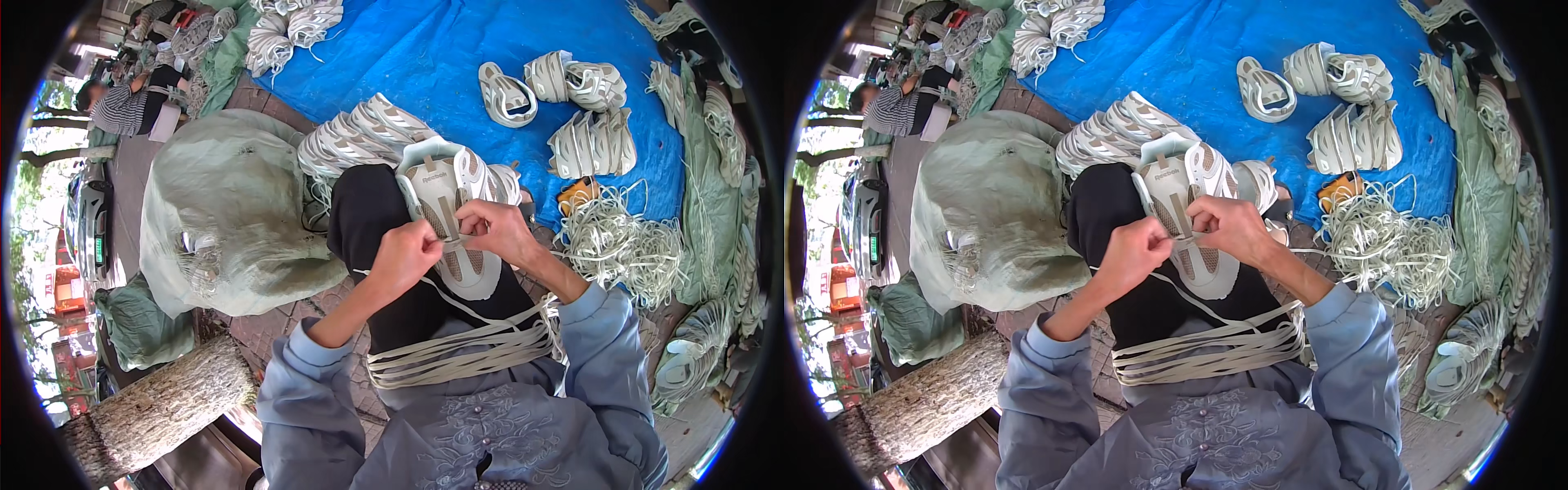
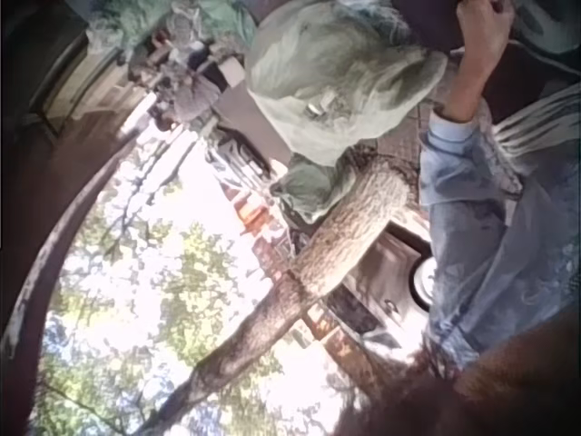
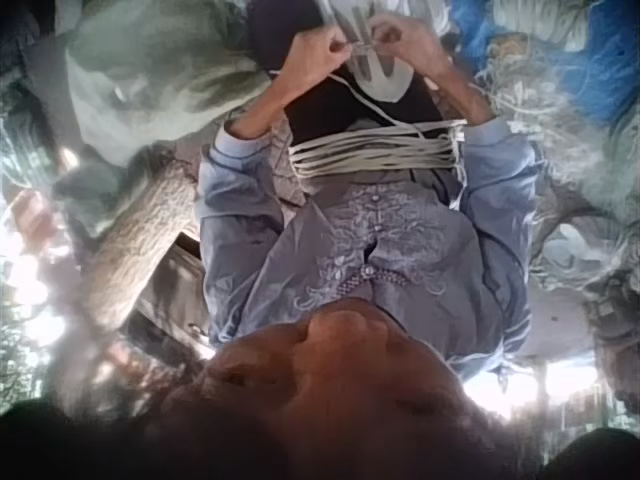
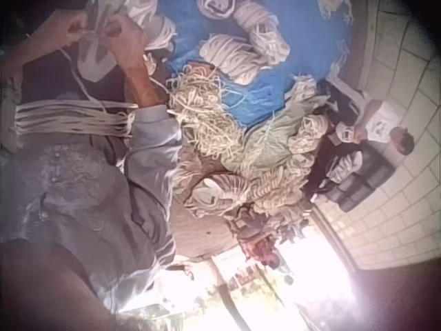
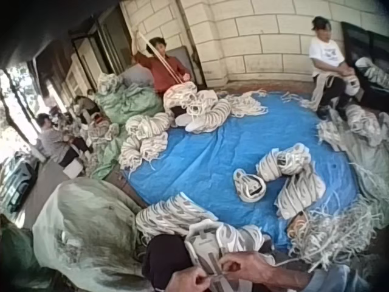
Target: The person sits on the ground and laces a white sneaker by hand. They repeatedly thread a long white lace through the eyelets of the shoe, pulling it tight to secure the fit. The task involves handling the shoe and the lace continuously.
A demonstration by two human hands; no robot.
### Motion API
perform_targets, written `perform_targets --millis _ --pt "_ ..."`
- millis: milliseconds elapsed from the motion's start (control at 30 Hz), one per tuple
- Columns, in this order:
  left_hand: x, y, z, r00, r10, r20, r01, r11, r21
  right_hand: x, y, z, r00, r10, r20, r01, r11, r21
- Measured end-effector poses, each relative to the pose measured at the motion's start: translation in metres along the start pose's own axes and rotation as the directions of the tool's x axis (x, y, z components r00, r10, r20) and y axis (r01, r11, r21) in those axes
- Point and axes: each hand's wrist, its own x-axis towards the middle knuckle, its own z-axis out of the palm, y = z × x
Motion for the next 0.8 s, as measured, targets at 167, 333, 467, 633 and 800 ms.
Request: perform_targets --millis 167,333,467,633,800 --pt "0.001 0.011 0.006 0.978 0.103 -0.179 -0.126 0.984 -0.125 -0.007 0.006 0.000 0.998 0.025 -0.052 -0.014 0.981 0.192" --pt "-0.006 0.012 0.011 0.929 -0.280 -0.243 0.069 0.775 -0.629 -0.006 0.018 -0.006 0.995 0.090 0.045 -0.101 0.891 0.443" --pt "-0.018 0.010 0.019 0.978 0.071 -0.198 -0.070 0.997 0.010 -0.005 0.025 -0.006 0.996 0.071 0.062 -0.094 0.827 0.555" --pt "-0.003 -0.002 0.022 0.947 0.285 -0.149 -0.225 0.918 0.327 -0.006 0.031 -0.006 0.990 0.134 0.042 -0.130 0.763 0.634" --pt "0.001 -0.008 0.012 0.896 0.439 0.068 -0.399 0.728 0.558 -0.019 0.037 -0.028 0.986 0.147 -0.085 -0.107 0.927 0.361"
